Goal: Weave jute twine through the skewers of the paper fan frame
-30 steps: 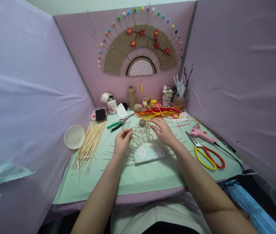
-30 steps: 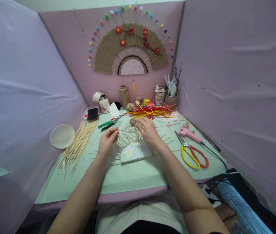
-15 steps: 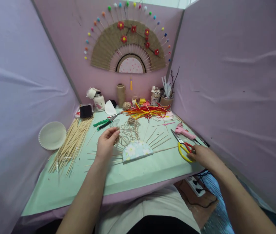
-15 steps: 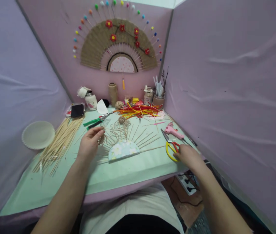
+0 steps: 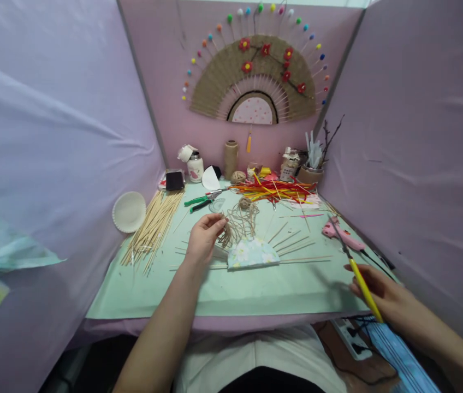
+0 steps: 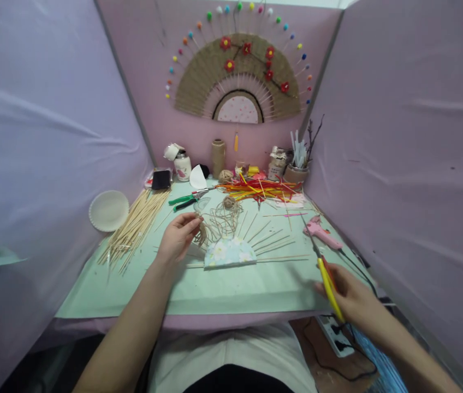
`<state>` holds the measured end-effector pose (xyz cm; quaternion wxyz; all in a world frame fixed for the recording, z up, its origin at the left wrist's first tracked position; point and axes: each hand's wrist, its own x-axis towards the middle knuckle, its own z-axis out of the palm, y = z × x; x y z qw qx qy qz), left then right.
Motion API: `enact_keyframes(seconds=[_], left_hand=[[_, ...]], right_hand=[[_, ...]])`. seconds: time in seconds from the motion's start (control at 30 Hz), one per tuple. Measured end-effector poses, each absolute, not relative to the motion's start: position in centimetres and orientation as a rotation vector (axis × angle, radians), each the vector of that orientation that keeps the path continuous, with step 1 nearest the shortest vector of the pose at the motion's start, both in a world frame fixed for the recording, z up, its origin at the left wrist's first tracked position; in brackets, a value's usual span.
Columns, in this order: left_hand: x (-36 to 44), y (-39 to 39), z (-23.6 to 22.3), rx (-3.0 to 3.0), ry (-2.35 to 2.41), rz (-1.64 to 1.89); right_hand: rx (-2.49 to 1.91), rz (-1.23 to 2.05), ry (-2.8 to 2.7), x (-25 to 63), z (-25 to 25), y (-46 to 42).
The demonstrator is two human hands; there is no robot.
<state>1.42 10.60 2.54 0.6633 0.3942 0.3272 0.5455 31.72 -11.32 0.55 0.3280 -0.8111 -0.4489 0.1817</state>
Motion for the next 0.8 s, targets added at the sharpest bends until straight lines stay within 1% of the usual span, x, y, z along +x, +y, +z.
enact_keyframes(seconds=[0.07, 0.17, 0.23, 0.3, 0.37, 0.5, 0.8], left_hand=[[1.7, 10.5, 2.2, 0.932, 0.725, 1.290], [1.9, 10.1, 1.7, 1.113, 0.772, 1.418], [1.8, 9.7, 1.5, 1.268, 0.817, 1.502], [1.7, 9.3, 1.3, 1.413, 0.841, 1.575], [1.5, 9.0, 1.3, 1.532, 0.850, 1.640], [1.4, 8.7, 1.3, 1.703, 0.843, 1.705], [1.7, 8.1, 1.6, 1.906, 0.796, 1.601]], right_hand=[[-1.874, 0.818, -1.096, 27.9, 1.0, -11.4], [-1.571, 1.214, -0.933, 21.6, 1.8, -10.2], [-1.448, 1.421, -0.945, 18.1, 2.4, -8.9], [-1.403, 1.547, -0.915, 15.8, 2.9, -7.6], [-1.413, 1.577, -0.898, 14.5, 3.1, -6.5], [-1.441, 1.528, -0.913, 14.1, 2.7, -5.5], [-1.417, 1.482, -0.905, 14.1, 2.7, -4.1]])
